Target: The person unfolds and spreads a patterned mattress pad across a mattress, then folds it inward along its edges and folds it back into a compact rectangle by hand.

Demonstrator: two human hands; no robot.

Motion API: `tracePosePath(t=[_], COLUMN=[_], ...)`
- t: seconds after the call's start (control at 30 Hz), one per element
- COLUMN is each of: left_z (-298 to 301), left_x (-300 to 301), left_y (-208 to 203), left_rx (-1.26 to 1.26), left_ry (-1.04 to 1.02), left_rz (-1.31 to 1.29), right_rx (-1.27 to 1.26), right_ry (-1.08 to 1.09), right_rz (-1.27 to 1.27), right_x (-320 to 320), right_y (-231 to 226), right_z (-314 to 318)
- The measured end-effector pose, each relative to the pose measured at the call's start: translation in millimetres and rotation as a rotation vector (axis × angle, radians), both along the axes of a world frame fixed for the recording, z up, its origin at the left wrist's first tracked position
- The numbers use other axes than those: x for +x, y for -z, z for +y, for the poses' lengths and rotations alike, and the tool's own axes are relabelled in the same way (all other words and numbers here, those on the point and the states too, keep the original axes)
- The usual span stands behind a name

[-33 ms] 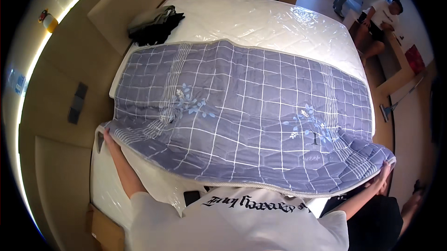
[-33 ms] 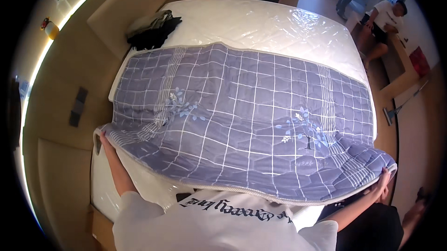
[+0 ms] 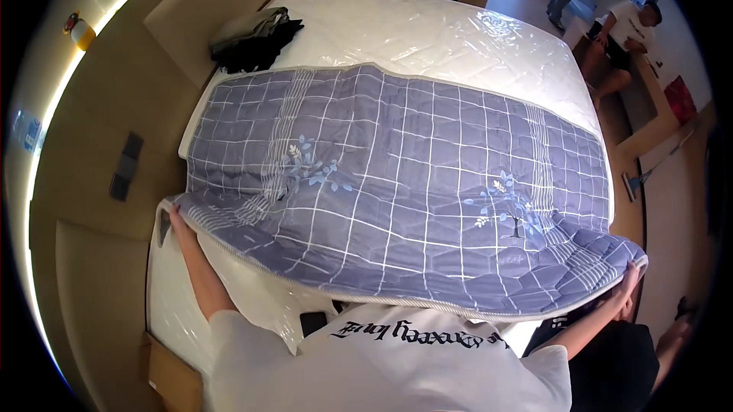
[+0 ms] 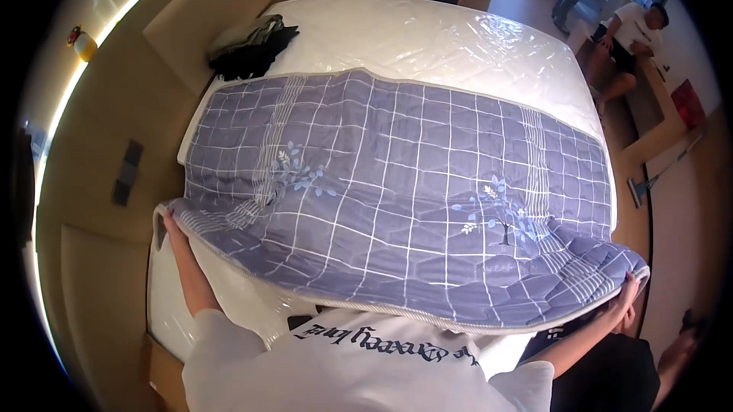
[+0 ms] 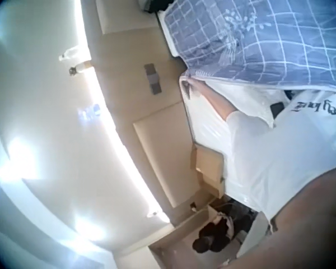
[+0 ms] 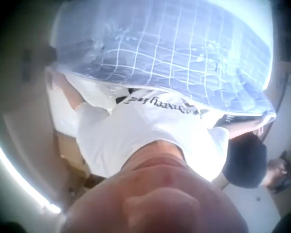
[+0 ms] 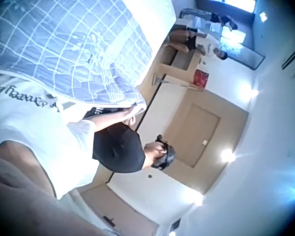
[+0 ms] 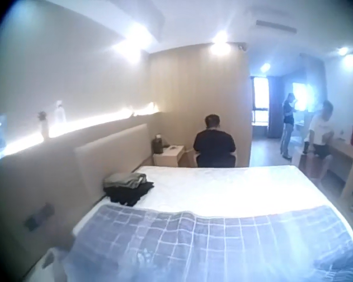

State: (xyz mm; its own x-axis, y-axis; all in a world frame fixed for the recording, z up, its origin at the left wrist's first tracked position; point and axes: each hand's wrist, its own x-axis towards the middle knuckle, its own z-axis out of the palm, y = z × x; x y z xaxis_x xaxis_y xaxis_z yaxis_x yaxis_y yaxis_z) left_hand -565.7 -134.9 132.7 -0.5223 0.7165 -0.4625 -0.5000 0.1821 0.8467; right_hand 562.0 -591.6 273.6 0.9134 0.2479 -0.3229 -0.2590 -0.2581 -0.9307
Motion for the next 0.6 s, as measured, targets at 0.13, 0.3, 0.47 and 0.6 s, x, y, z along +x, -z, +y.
tracePosePath(t=[0.13,0.3,0.47,0.6], left_z=[78.7,131.2,64.9,-11.7], left_x=[0.4,-52.8,5.6,-10.6], left_y=[-36.8,-120.4,-175.3,-152.5], left_rx=[0.029,0.362,0.651,0.378], left_ry=[-0.109,-0.152,0.103,-0.193], left_rz=[0.089,0.355,0.024,0.363], right_rx=[0.089,0.292,0.3,0.136], right_ry=[0.078,0.205,0.117,0.072], right_rz=[-0.024,-0.44,-0.112,-0.209], right_x=[6.4,60.0,37.2,-51.1], right_y=[-3.1,-29.2,-87.3,-86.0], right_z=[75.6,84.4,1.4,5.2])
